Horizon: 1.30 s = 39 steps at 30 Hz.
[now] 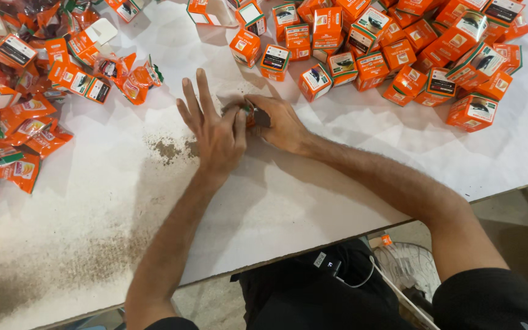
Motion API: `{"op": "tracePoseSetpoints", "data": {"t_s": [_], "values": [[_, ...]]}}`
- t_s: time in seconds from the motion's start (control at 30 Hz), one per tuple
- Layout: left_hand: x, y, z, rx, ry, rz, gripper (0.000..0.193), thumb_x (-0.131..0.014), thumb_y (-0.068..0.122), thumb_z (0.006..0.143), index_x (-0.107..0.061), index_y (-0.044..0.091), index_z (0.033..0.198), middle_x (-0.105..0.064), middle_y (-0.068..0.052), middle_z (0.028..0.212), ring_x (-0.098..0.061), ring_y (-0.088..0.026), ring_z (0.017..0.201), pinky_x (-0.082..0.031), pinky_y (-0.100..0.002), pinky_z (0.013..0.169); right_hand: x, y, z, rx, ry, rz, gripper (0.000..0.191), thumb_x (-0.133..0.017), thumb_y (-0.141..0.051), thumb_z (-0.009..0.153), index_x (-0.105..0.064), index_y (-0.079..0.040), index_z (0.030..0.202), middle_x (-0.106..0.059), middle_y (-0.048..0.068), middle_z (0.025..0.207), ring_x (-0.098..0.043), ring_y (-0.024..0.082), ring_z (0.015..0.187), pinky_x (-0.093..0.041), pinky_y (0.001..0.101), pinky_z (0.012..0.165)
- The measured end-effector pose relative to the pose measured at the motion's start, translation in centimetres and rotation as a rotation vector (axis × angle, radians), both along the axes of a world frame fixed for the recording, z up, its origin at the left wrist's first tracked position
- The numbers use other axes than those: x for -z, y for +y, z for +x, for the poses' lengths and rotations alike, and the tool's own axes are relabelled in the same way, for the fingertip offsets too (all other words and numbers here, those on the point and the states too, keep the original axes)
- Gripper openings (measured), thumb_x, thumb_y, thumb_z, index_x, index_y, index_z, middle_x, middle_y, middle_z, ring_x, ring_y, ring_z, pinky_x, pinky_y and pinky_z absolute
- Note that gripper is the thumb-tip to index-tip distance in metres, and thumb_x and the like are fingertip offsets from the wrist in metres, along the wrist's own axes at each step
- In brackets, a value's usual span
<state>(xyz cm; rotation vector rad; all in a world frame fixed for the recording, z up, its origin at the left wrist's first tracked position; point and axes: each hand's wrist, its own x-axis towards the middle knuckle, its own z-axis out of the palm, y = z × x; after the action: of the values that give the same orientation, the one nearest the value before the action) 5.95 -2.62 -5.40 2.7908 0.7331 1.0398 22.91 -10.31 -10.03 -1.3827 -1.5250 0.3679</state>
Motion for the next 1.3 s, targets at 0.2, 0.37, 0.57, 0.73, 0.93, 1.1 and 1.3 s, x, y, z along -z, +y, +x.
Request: {"op": "tracePoseSetpoints", "data": {"t_s": [0.2,0.37,0.57,0.73,0.93,1.1,1.3], "values": [[0.5,0.7,1.5,-0.107,-0.118,-0.494,0.028,-0.072,0.014,0.090,-0.067,0.001,0.115,-0.042,-0.023,0.145,-0.042,-0.038,0.131,-0.041,-0.052,0.106,0.1,0.1,0.2,-0.009,-0.019,0.017,0.072,-0.087,-0.012,0.077,-0.053,0.002,0.139,-0.067,0.023,0.125,-0.066,0.041,0.114,-0.053,0.0460,0.096],[1.1,2.1,1.1,0.170,-0.424,-1.118,0.027,-0.067,0.009,0.088,-0.057,0.007,0.114,-0.070,-0.012,0.100,-0.069,-0.010,0.081,-0.059,-0.023,0.065,0.1,-0.2,0.1,-0.038,-0.082,0.026,0.087,-0.085,-0.008,0.077,-0.040,0.001,0.151,-0.064,0.025,0.131,-0.061,0.045,0.120,-0.049,0.0503,0.102],[0.8,3.1,1.9,0.037,-0.415,-1.249,0.014,-0.068,0.005,0.084,-0.064,-0.002,0.095,-0.066,-0.004,0.079,-0.055,-0.009,0.052,-0.042,-0.027,0.040,-0.3,-1.6,-0.7,-0.090,0.046,-0.129,0.083,-0.078,-0.008,0.089,-0.030,-0.005,0.157,-0.058,0.023,0.146,-0.056,0.041,0.135,-0.048,0.0454,0.109],[1.0,2.5,0.9,0.085,-0.354,-1.152,0.018,-0.065,0.009,0.091,-0.065,0.003,0.108,-0.066,-0.003,0.086,-0.058,-0.007,0.065,-0.048,-0.026,0.051,-0.1,-1.5,-1.5,0.008,-0.475,0.027,0.085,-0.070,-0.003,0.084,-0.027,0.006,0.157,-0.038,0.032,0.157,-0.047,0.045,0.137,-0.042,0.0498,0.113],[1.9,5.1,-1.5,0.308,-0.478,-1.704,0.022,-0.059,0.012,0.093,-0.067,0.002,0.110,-0.071,-0.004,0.090,-0.067,-0.011,0.073,-0.060,-0.029,0.065,0.0,-1.0,-1.7,0.093,-0.575,0.078,0.061,-0.069,-0.015,0.096,-0.044,0.003,0.149,-0.046,0.027,0.152,-0.052,0.041,0.132,-0.046,0.0497,0.108],[2.6,7.0,-0.8,0.273,-0.345,-1.615,0.012,-0.070,0.012,0.100,-0.068,0.001,0.107,-0.067,-0.002,0.082,-0.062,-0.010,0.064,-0.053,-0.026,0.059,-0.2,-0.9,-1.6,0.068,-0.470,0.082,0.057,-0.072,-0.013,0.095,-0.049,0.002,0.145,-0.048,0.028,0.149,-0.055,0.044,0.128,-0.050,0.0496,0.103],[2.3,5.0,0.4,0.220,-0.323,-1.149,0.018,-0.069,0.004,0.095,-0.071,0.003,0.113,-0.075,-0.008,0.099,-0.069,-0.016,0.083,-0.057,-0.029,0.072,-0.5,-0.7,-1.6,0.006,-0.294,0.076,0.066,-0.072,0.002,0.081,-0.045,0.000,0.141,-0.051,0.025,0.146,-0.059,0.046,0.121,-0.054,0.0504,0.091]]}}
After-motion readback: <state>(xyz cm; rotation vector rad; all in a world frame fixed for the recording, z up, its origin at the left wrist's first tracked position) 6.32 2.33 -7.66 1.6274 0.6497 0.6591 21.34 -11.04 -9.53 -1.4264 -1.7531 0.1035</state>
